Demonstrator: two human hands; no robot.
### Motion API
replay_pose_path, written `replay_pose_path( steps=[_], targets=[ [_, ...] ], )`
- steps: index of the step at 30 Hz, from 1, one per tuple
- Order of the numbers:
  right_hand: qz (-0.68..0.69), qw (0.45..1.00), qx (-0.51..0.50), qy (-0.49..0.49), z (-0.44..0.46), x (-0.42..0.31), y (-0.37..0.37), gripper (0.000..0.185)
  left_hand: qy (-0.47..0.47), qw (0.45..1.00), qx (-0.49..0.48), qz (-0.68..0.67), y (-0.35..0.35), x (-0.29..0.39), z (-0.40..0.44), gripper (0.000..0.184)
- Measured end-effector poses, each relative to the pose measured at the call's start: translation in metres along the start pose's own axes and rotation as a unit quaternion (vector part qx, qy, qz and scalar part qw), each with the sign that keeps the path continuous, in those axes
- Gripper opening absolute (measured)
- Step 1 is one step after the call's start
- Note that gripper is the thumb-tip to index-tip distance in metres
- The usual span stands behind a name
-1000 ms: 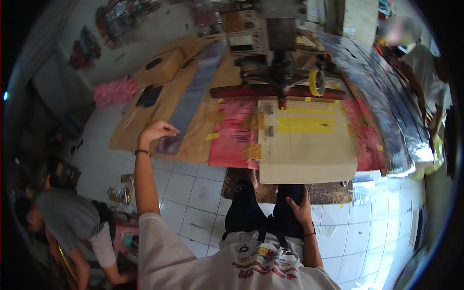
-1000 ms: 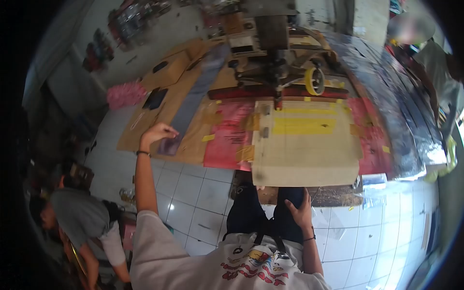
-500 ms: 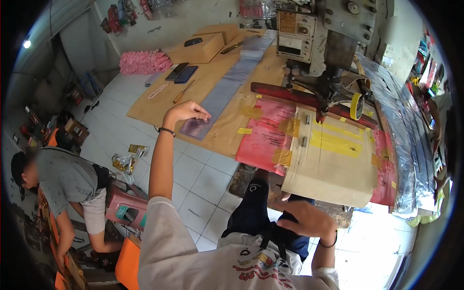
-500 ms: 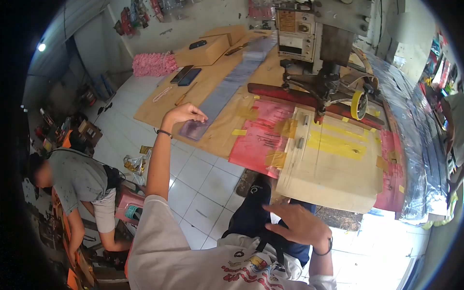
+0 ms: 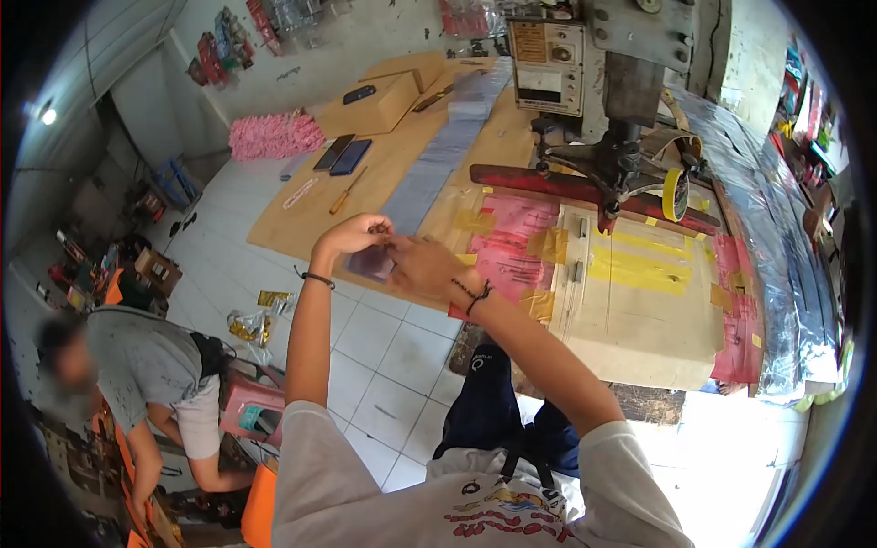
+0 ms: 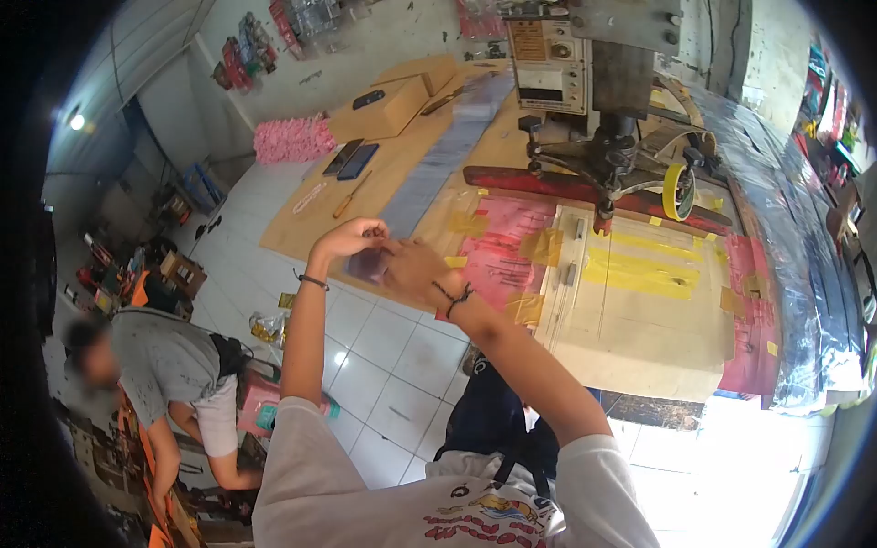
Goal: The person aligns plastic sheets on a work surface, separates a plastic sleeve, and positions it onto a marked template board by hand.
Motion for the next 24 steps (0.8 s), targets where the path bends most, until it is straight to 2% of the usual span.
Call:
replay_pose_path(
  steps=[2, 4, 7, 9, 12, 14, 16, 18, 21, 23, 24],
  targets=[
    [-0.007, 0.987, 0.154, -0.042, -0.015, 0.003, 0.016, 0.042, -0.007, 1.0, -0.005, -0.018, -0.008, -0.011, 0.005, 0.007],
    [0.011, 0.989, 0.143, -0.026, -0.018, 0.007, 0.02, 0.042, -0.024, 0.998, -0.004, -0.062, -0.017, -0.016, 0.009, 0.007],
    [0.01, 0.992, 0.127, -0.01, -0.018, 0.01, 0.025, 0.043, -0.016, 0.994, 0.104, -0.04, -0.041, -0.007, 0.011, 0.007],
    [-0.006, 0.991, 0.136, 0.0, -0.014, 0.011, 0.024, 0.045, 0.066, 0.968, 0.24, -0.007, -0.075, 0.006, 0.021, 0.006],
    [-0.028, 0.989, 0.146, 0.017, -0.014, 0.005, 0.021, 0.05, 0.166, 0.885, 0.432, 0.047, -0.148, 0.029, 0.031, 0.006],
    [-0.042, 0.99, 0.129, 0.032, -0.009, 0.001, 0.017, 0.053, 0.141, 0.818, 0.553, 0.07, -0.174, 0.086, 0.018, 0.007],
    [-0.056, 0.993, 0.088, 0.061, -0.003, -0.003, 0.012, 0.053, 0.159, 0.714, 0.649, 0.209, -0.21, 0.115, 0.013, 0.012],
    [-0.064, 0.992, 0.069, 0.079, 0.002, -0.005, 0.011, 0.053, 0.211, 0.661, 0.689, 0.209, -0.228, 0.15, 0.008, 0.014],
    [-0.068, 0.991, 0.064, 0.095, 0.009, -0.005, 0.012, 0.052, 0.25, 0.64, 0.698, 0.201, -0.245, 0.193, -0.003, 0.016],
    [-0.074, 0.991, 0.037, 0.107, 0.015, -0.004, 0.013, 0.051, 0.301, 0.704, 0.609, 0.206, -0.257, 0.204, 0.003, 0.018],
    [-0.076, 0.991, -0.016, 0.109, 0.022, -0.003, 0.008, 0.049, 0.325, 0.732, 0.562, 0.208, -0.26, 0.209, 0.002, 0.02]
  ],
)
Point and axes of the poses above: each hand's wrist, its own z-axis towards the middle knuckle, its own y-axis out of the palm, x = y × z, the point moved 2 cm from there along z, towards the middle knuckle, and after that the axes turned 3 degrees about x, right-handed, at the moved point
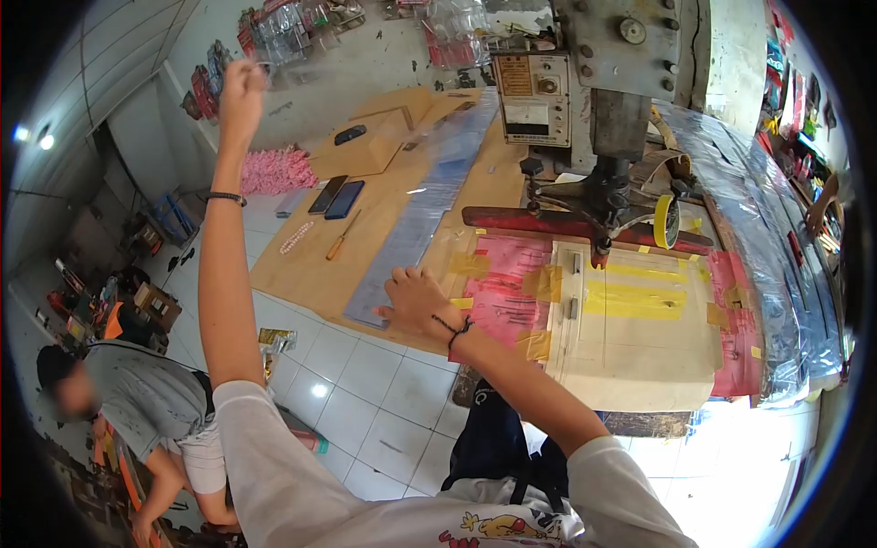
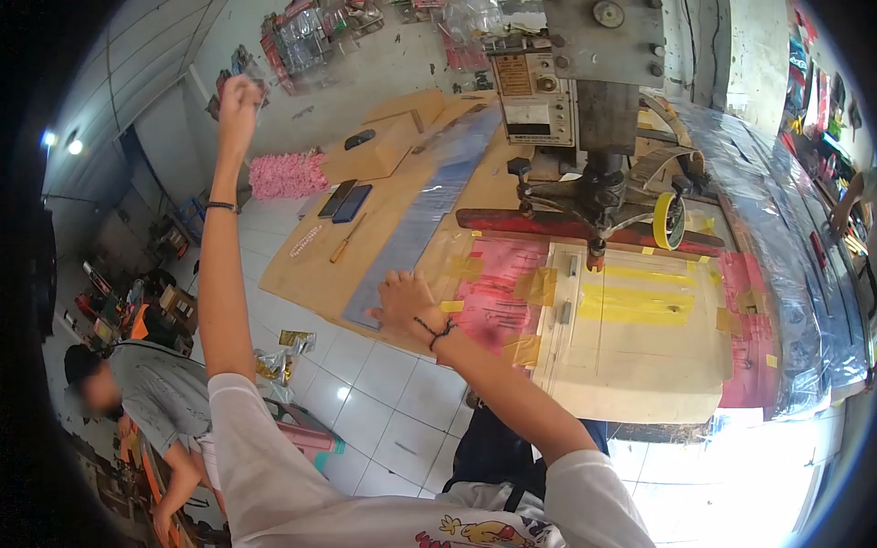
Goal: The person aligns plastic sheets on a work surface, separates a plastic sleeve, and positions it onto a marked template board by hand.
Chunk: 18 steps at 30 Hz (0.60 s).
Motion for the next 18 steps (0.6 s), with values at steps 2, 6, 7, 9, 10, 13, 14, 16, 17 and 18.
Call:
replay_pose_path(
  steps=[2, 6, 7, 9, 10, 13, 14, 16, 17, 18],
  targets=[
    [-0.015, 0.995, -0.102, -0.004, 0.018, 0.004, -0.019, 0.047, -0.031, 0.995, -0.093, 0.015, 0.004, 0.053, -0.008, 0.022],
    [0.041, 0.998, 0.028, 0.044, 0.05, 0.032, -0.007, 0.049, -0.04, 0.967, -0.245, 0.066, 0.02, 0.129, -0.052, 0.029],
    [0.034, 0.996, 0.069, 0.055, 0.056, 0.043, 0.003, 0.053, -0.092, 0.944, -0.301, 0.101, 0.018, 0.151, -0.064, 0.034],
    [0.013, 0.993, 0.08, 0.081, 0.062, 0.067, 0.023, 0.061, -0.046, 0.913, -0.374, 0.156, 0.015, 0.18, -0.085, 0.045],
    [-0.004, 0.994, 0.051, 0.095, 0.057, 0.077, 0.031, 0.064, -0.023, 0.905, -0.397, 0.152, 0.009, 0.185, -0.096, 0.047],
    [-0.035, 0.992, -0.015, 0.121, 0.063, 0.086, 0.037, 0.072, 0.016, 0.871, -0.463, 0.165, 0.003, 0.18, -0.102, 0.05],
    [-0.037, 0.99, -0.04, 0.13, 0.061, 0.084, 0.04, 0.073, 0.003, 0.849, -0.496, 0.183, 0.0, 0.17, -0.102, 0.048],
    [-0.034, 0.99, -0.028, 0.131, 0.057, 0.082, 0.043, 0.072, -0.015, 0.837, -0.515, 0.181, -0.017, 0.15, -0.094, 0.039],
    [-0.036, 0.991, -0.02, 0.128, 0.059, 0.083, 0.041, 0.072, -0.02, 0.855, -0.492, 0.165, -0.032, 0.138, -0.078, 0.031],
    [-0.039, 0.99, -0.021, 0.13, 0.061, 0.085, 0.039, 0.072, 0.008, 0.874, -0.47, 0.122, -0.053, 0.13, -0.059, 0.026]
  ],
)
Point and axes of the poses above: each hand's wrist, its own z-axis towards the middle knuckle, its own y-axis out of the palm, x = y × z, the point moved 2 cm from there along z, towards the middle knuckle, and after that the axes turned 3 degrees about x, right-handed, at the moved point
